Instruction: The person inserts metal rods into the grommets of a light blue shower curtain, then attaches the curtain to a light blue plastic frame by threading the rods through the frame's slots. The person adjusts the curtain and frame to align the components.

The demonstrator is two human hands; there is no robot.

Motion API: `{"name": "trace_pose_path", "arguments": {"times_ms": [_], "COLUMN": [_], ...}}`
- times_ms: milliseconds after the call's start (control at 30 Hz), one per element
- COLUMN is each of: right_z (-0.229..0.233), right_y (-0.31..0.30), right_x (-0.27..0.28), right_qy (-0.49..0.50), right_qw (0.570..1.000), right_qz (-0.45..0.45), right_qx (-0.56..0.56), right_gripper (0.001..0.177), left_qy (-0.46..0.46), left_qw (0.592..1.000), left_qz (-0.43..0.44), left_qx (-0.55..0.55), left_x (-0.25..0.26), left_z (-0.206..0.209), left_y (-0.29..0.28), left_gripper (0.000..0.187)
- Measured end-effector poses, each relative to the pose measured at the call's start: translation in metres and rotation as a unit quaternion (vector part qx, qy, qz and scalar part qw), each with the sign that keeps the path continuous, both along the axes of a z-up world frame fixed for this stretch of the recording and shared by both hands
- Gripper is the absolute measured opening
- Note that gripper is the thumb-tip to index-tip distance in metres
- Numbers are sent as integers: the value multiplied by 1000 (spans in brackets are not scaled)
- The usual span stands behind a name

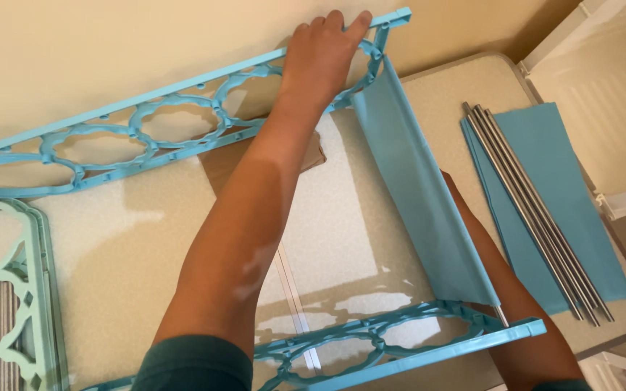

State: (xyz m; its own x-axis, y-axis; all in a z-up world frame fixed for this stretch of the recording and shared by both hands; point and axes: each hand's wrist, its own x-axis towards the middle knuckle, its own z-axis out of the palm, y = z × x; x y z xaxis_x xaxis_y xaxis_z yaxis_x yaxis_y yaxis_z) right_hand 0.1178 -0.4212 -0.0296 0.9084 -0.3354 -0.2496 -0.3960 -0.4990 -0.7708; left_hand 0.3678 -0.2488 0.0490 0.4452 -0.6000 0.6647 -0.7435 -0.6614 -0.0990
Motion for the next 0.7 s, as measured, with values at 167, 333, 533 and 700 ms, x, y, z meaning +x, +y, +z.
{"name": "trace_pose_path", "arguments": {"times_ms": [167,333,533,700], "right_z": [22,56,77,90], "right_y": [8,-1,-30,-33], "right_x": [-15,-51,-147,-208], "right_qy": [1,9,-224,-211], "right_qw": [999,986,913,904], "right_qz": [-20,-110,-41,166], "right_qx": [28,125,337,332], "right_gripper": [43,44,60,95], "left_qy": [21,27,34,20], "left_qw": [1000,999,999,999], "left_qz": [-7,-17,-29,-28], "left_qx": [14,4,29,37], "left_x": [-14,-25,-31,-32], "left_z": [3,6,6,0], "left_y": [0,5,5,2], "left_gripper": [58,58,53,54]}}
